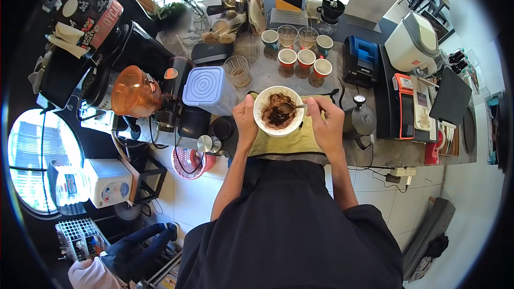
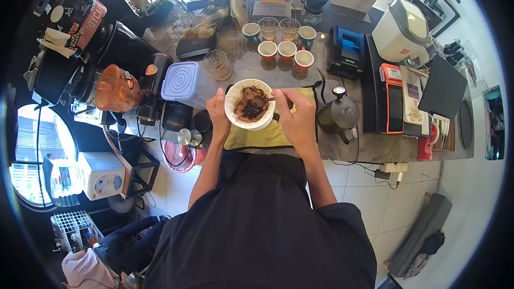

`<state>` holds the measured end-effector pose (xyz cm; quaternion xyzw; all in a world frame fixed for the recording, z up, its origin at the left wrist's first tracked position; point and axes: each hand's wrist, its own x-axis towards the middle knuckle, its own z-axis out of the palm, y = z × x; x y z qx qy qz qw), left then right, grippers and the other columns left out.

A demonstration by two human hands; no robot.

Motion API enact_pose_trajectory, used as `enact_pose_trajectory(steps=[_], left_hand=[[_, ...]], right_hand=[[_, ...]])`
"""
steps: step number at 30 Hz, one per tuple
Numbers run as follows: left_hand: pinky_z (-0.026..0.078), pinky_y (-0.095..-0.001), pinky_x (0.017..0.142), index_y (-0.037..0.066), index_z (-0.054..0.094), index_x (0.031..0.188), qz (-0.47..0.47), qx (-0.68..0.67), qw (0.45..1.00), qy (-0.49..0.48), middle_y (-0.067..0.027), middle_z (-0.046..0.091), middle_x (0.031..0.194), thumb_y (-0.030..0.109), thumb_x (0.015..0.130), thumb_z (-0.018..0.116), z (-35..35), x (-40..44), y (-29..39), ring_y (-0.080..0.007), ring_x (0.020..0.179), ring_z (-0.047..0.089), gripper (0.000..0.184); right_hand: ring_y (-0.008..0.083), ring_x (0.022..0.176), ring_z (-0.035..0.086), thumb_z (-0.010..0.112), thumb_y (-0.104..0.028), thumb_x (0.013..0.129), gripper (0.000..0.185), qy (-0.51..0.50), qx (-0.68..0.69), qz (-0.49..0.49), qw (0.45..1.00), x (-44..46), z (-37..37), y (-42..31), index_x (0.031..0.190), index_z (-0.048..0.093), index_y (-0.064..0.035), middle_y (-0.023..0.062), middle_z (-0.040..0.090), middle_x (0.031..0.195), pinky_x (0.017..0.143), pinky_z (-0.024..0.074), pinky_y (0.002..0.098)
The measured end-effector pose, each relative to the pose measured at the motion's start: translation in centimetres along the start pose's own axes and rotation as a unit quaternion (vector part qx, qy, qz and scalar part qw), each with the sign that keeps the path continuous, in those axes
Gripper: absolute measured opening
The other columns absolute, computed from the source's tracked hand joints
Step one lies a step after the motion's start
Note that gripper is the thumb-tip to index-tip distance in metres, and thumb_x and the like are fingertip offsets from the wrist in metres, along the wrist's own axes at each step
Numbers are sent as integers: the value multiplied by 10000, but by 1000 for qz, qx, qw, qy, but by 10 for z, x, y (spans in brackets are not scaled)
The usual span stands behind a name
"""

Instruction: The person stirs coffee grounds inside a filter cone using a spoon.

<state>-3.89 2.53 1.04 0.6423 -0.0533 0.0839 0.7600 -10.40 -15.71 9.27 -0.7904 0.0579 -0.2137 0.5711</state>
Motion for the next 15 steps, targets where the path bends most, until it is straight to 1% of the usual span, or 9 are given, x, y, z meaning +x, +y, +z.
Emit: enact_pose_trajectory(steps=[1, 3, 4, 6, 10, 12, 14, 15], left_hand=[[293, -250, 472, 43, 507, 596, -3, 4, 1000, 1, 58, 488, 564, 300, 1035, 469, 1, 2, 2, -22, 524, 388, 510], [292, -251, 473, 44, 504, 591, -1, -1, 1000, -3, 59, 484, 561, 301, 1034, 470, 4, 2, 6, -22, 525, 388, 514], [292, -251, 474, 45, 500, 585, 1, -5, 1000, -3, 61, 480, 559, 303, 1033, 470, 5, 3, 9, -23, 526, 388, 518], [292, -251, 477, 47, 499, 585, -4, -8, 1000, -4, 61, 477, 560, 302, 1033, 470, 8, 4, 17, -23, 530, 386, 516], [292, -251, 484, 51, 498, 591, 1, -2, 1000, 2, 61, 472, 564, 303, 1033, 472, 10, 10, 25, -23, 540, 380, 510], [288, -251, 484, 51, 499, 593, 3, -9, 1000, 3, 63, 471, 567, 306, 1033, 473, 11, 13, 29, -21, 543, 377, 509], [284, -251, 484, 51, 500, 596, 4, -15, 1000, 4, 64, 470, 570, 308, 1033, 474, 12, 15, 33, -19, 545, 373, 508], [279, -252, 483, 53, 495, 594, 3, -17, 1000, -2, 68, 465, 571, 310, 1033, 475, 12, 16, 35, -17, 546, 366, 508]], right_hand=[[139, 606, 540, 609, -140, 933, 195, 3, -1, -1, 1000, 3, -1, -3, 908, 688, 37, 80, 610, 681, 583, 420, 286], [181, 620, 576, 617, -127, 924, 189, -41, -51, -43, 997, 6, -3, -10, 872, 676, 45, 109, 617, 693, 594, 436, 313], [181, 620, 576, 617, -127, 924, 189, -39, -51, -43, 997, 8, -3, -12, 872, 676, 45, 109, 617, 693, 594, 436, 313], [228, 620, 597, 628, -117, 912, 182, -105, -35, -92, 990, 11, -4, -17, 857, 661, 53, 136, 625, 722, 595, 447, 339], [241, 609, 603, 633, -112, 907, 177, -104, -32, -98, 989, 18, -7, -35, 868, 659, 60, 144, 631, 739, 587, 450, 349], [244, 595, 599, 628, -114, 911, 184, -89, -50, -121, 987, 23, -9, -43, 874, 657, 63, 145, 631, 736, 576, 450, 353], [242, 591, 595, 624, -113, 913, 186, -112, -69, -130, 983, 26, -11, -53, 874, 655, 66, 147, 625, 726, 573, 450, 349], [241, 587, 592, 623, -112, 913, 185, -145, -74, -130, 978, 27, -12, -56, 879, 656, 67, 149, 629, 732, 572, 450, 344]])
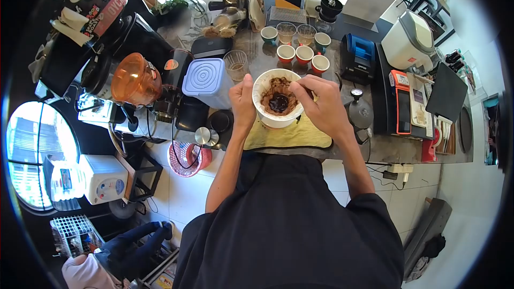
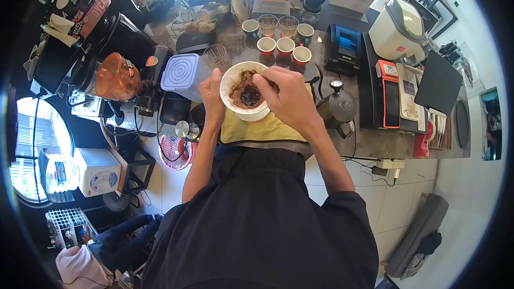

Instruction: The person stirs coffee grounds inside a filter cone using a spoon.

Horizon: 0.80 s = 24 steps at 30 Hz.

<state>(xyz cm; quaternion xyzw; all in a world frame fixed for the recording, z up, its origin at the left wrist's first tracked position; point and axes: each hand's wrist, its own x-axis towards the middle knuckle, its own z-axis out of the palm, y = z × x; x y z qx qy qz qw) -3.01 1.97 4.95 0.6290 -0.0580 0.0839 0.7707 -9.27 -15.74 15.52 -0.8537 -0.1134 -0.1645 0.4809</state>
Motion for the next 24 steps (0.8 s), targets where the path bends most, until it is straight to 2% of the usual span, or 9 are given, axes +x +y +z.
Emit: enact_pose_trajectory(steps=[2, 5, 7, 8, 11, 12, 14, 21, 24], left_hand=[[274, -252, 482, 55, 491, 593, 0, -5, 1000, 0, 71, 459, 571, 312, 1032, 475, 3, 1, 8, -15, 546, 360, 509], [266, -252, 480, 57, 478, 593, 14, 3, 1000, 1, 77, 449, 574, 313, 1031, 479, 5, 1, 16, -14, 546, 347, 507], [259, -251, 480, 56, 468, 592, 10, -16, 1000, -15, 79, 442, 575, 312, 1030, 479, 5, 4, 17, -14, 548, 342, 508], [254, -248, 479, 53, 462, 587, 11, -29, 999, -24, 80, 436, 570, 312, 1029, 480, 4, 5, 16, -11, 550, 339, 513], [250, -251, 476, 56, 458, 580, 10, -11, 1000, -23, 80, 431, 564, 316, 1027, 481, 5, 8, 19, -11, 548, 337, 518], [250, -251, 476, 56, 458, 580, 10, -13, 1000, -21, 80, 431, 564, 316, 1027, 481, 6, 8, 20, -11, 548, 337, 518], [247, -258, 472, 58, 457, 574, 15, -17, 999, -22, 80, 428, 557, 323, 1025, 483, 8, 9, 24, -15, 543, 334, 524], [245, -262, 469, 57, 461, 573, 8, -11, 1000, -27, 78, 430, 552, 334, 1026, 476, 10, 13, 23, -16, 541, 333, 531], [245, -261, 471, 58, 457, 571, 16, -20, 999, -28, 77, 432, 551, 327, 1029, 471, 11, 14, 25, -16, 540, 332, 532]], right_hand=[[241, 584, 588, 622, -110, 913, 184, -39, -2, -6, 999, 2, 0, -2, 883, 658, 68, 152, 632, 737, 571, 449, 340], [241, 581, 581, 624, -110, 910, 188, -12, 15, -36, 999, 7, 0, -6, 886, 660, 73, 159, 638, 738, 569, 445, 331], [245, 589, 583, 627, -114, 908, 193, -10, -37, -8, 999, 12, -4, -12, 896, 663, 76, 162, 640, 732, 576, 447, 335], [150, 584, 514, 642, -126, 908, 201, -6, -16, -17, 1000, 13, -1, -7, 873, 661, 71, 122, 600, 676, 558, 400, 307], [139, 581, 497, 640, -124, 908, 204, -20, 3, -40, 999, 12, 0, -7, 876, 662, 76, 125, 591, 670, 555, 393, 306], [139, 581, 497, 640, -124, 908, 204, -23, 2, -41, 999, 13, -1, -10, 876, 662, 76, 125, 591, 670, 555, 393, 306], [222, 589, 582, 632, -135, 902, 207, -14, -54, -31, 998, 17, -4, -16, 901, 678, 66, 160, 638, 718, 590, 439, 346], [207, 571, 566, 637, -131, 899, 203, -32, -13, -5, 999, 21, -4, -7, 888, 687, 66, 151, 622, 672, 564, 422, 343], [178, 549, 537, 645, -125, 894, 192, 20, -28, -34, 999, 25, -6, -6, 883, 691, 62, 137, 616, 642, 547, 408, 331]])
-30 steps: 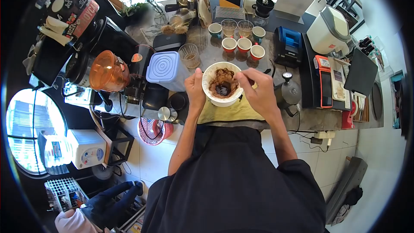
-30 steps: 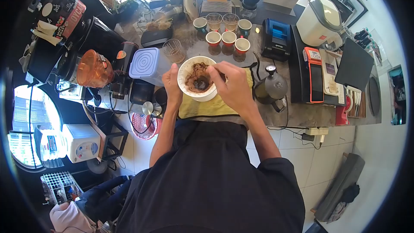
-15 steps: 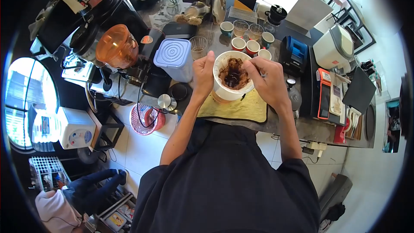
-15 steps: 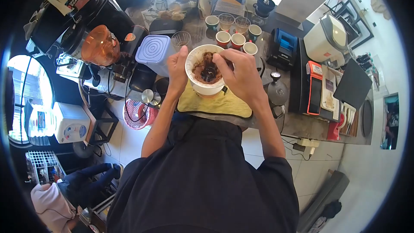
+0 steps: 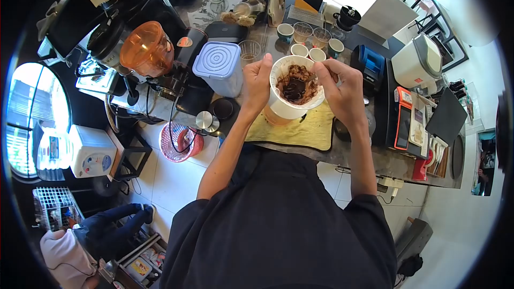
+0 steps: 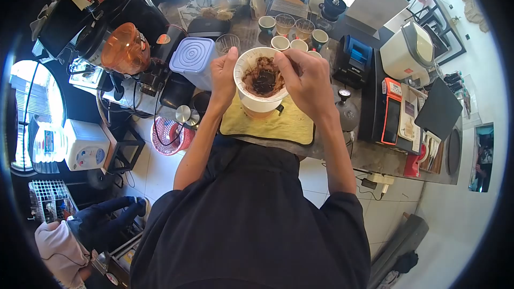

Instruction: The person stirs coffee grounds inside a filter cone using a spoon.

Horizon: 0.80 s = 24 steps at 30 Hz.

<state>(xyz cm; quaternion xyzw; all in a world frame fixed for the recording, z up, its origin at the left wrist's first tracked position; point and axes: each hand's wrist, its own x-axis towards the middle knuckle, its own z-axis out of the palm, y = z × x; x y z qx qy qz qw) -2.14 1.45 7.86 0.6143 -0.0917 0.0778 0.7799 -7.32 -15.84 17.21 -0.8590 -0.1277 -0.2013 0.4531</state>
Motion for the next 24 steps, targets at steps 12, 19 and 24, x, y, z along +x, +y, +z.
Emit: enact_pose_trajectory(steps=[12, 19, 24], left_hand=[[256, -255, 471, 55, 461, 567, 5, -12, 1000, -3, 76, 443, 558, 308, 1032, 467, -1, 0, 6, -12, 540, 338, 529], [274, -239, 467, 66, 516, 592, 1, 8, 1000, 0, 70, 483, 569, 314, 1029, 481, -4, 0, 3, -9, 529, 372, 504], [244, -255, 471, 48, 475, 573, 5, 6, 1000, 6, 83, 435, 555, 307, 1030, 477, -3, 0, 4, -12, 538, 331, 525]], right_hand=[[126, 551, 505, 637, -136, 904, 206, -12, 16, 28, 999, 3, -6, -4, 888, 689, 62, 100, 614, 636, 527, 385, 295], [71, 562, 496, 622, -150, 929, 217, -28, 99, 83, 991, -5, 3, 6, 868, 697, 44, 49, 579, 597, 522, 383, 263], [68, 552, 484, 620, -155, 932, 220, 11, 35, 37, 999, -1, -3, 8, 863, 701, 38, 49, 583, 594, 502, 364, 273]])
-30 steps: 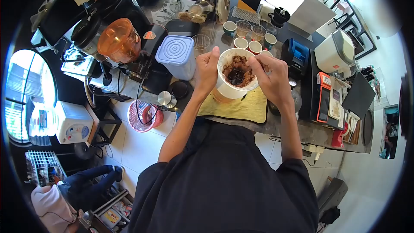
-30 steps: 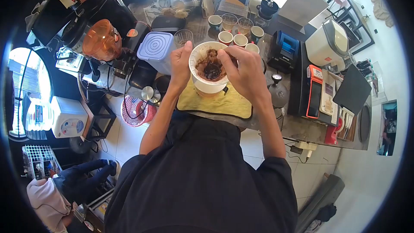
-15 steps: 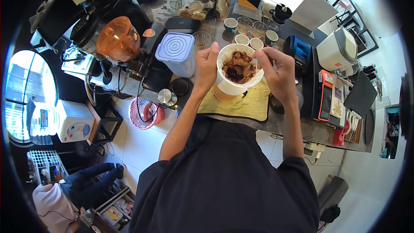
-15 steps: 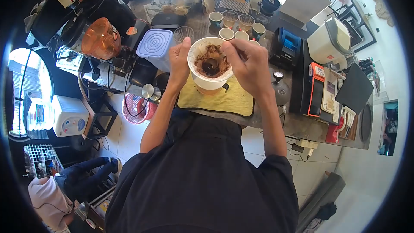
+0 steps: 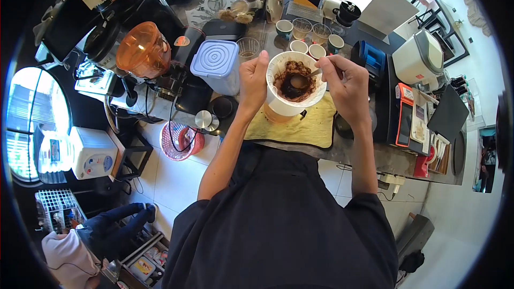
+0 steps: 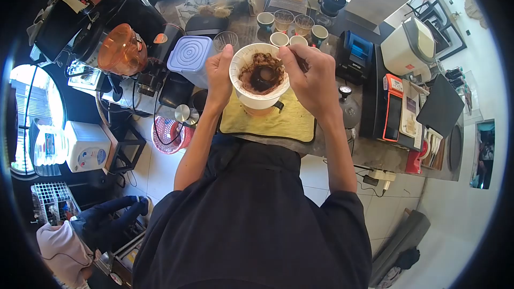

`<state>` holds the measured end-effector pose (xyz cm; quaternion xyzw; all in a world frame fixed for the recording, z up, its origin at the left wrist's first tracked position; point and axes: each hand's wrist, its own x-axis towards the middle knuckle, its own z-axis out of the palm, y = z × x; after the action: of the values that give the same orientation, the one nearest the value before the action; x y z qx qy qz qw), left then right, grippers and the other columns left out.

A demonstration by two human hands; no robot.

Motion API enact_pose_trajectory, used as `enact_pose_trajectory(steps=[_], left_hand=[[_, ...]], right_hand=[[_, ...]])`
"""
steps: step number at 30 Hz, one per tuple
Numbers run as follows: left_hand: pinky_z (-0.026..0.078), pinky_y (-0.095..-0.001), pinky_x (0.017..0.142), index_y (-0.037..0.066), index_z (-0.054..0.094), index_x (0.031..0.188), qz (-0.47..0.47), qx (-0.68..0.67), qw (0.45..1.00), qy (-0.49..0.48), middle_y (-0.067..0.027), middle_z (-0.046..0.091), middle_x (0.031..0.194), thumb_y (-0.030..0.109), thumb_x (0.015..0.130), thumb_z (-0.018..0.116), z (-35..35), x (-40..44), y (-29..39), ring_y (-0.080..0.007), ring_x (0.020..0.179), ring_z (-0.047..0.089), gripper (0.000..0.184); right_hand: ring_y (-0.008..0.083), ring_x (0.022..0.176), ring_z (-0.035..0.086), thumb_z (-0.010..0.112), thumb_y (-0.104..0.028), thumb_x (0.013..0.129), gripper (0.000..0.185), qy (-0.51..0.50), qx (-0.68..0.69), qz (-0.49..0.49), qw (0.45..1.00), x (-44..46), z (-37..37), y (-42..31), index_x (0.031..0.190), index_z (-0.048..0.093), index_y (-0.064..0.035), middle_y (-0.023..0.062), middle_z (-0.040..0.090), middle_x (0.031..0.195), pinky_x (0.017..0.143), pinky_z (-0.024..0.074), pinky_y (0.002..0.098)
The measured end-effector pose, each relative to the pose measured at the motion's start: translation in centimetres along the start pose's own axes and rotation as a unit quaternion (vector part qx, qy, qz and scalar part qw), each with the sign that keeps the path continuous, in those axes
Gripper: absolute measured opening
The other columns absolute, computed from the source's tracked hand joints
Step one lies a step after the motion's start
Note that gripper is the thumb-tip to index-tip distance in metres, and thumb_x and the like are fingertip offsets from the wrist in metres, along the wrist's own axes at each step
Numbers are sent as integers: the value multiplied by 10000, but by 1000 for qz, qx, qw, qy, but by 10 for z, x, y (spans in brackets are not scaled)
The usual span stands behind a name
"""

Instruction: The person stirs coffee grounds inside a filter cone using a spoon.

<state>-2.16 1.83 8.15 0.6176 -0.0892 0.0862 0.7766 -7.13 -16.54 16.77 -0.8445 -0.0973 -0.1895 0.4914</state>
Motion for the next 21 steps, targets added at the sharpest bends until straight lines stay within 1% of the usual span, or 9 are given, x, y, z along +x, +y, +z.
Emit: enact_pose_trajectory(steps=[1, 2, 5, 7, 10, 13, 17, 19, 21], left_hand=[[244, -256, 471, 48, 475, 573, 4, 0, 1000, 1, 83, 433, 555, 306, 1030, 476, 1, 0, 2, -12, 539, 330, 525], [244, -256, 471, 47, 474, 573, 9, 1, 1000, 3, 84, 431, 555, 305, 1030, 476, 1, 0, 3, -12, 540, 330, 525], [244, -256, 470, 48, 471, 572, 9, 13, 1000, -6, 85, 428, 554, 300, 1031, 474, 0, 0, 1, -10, 540, 329, 524], [241, -258, 470, 48, 466, 571, 5, 6, 1000, -3, 86, 425, 554, 297, 1031, 474, 1, -1, 1, -10, 541, 326, 524], [236, -262, 471, 48, 458, 570, 4, -1, 1000, 2, 86, 418, 553, 294, 1031, 475, 2, -2, 1, -11, 543, 320, 523], [233, -265, 473, 46, 452, 570, 10, -1, 1000, 5, 84, 413, 552, 294, 1030, 477, 1, -1, 1, -12, 546, 315, 524], [233, -267, 474, 37, 447, 572, 12, 10, 1000, 9, 80, 412, 552, 295, 1027, 483, 2, -1, 1, -16, 547, 316, 524], [235, -267, 474, 35, 447, 574, 7, 16, 1000, 7, 79, 413, 552, 296, 1026, 484, 2, -2, 0, -18, 547, 318, 523], [237, -267, 474, 34, 446, 576, 3, 21, 1000, 4, 78, 414, 552, 296, 1025, 485, 3, -3, -1, -19, 547, 320, 522]], right_hand=[[69, 546, 483, 619, -154, 932, 221, 0, -33, -17, 999, 0, 1, 1, 861, 700, 38, 52, 589, 594, 497, 362, 276], [69, 546, 483, 619, -154, 932, 221, 0, -33, -17, 999, -1, 3, 1, 861, 700, 38, 52, 589, 594, 497, 362, 276], [71, 547, 483, 616, -154, 933, 225, -31, -30, 7, 999, -6, 8, 1, 859, 701, 41, 51, 597, 596, 501, 368, 275], [63, 551, 481, 616, -156, 935, 225, -23, 43, 31, 998, -8, 9, 3, 872, 704, 41, 36, 586, 593, 505, 370, 261], [51, 557, 479, 616, -161, 938, 227, 0, 89, 42, 995, -5, 4, 5, 896, 705, 44, 18, 573, 594, 506, 370, 248], [41, 560, 475, 615, -166, 942, 234, 19, 56, 47, 997, -4, -3, -6, 898, 701, 47, 6, 563, 595, 505, 366, 241], [40, 565, 475, 609, -169, 948, 241, 19, 25, 30, 999, -9, 3, 9, 886, 695, 47, 2, 569, 604, 511, 366, 237], [41, 564, 475, 603, -167, 950, 250, -10, 48, 72, 996, -13, 6, 10, 865, 686, 53, 4, 574, 612, 512, 365, 237], [37, 567, 484, 598, -164, 953, 245, -17, 52, 83, 995, -13, 5, 12, 862, 688, 45, -3, 574, 619, 511, 363, 229]])
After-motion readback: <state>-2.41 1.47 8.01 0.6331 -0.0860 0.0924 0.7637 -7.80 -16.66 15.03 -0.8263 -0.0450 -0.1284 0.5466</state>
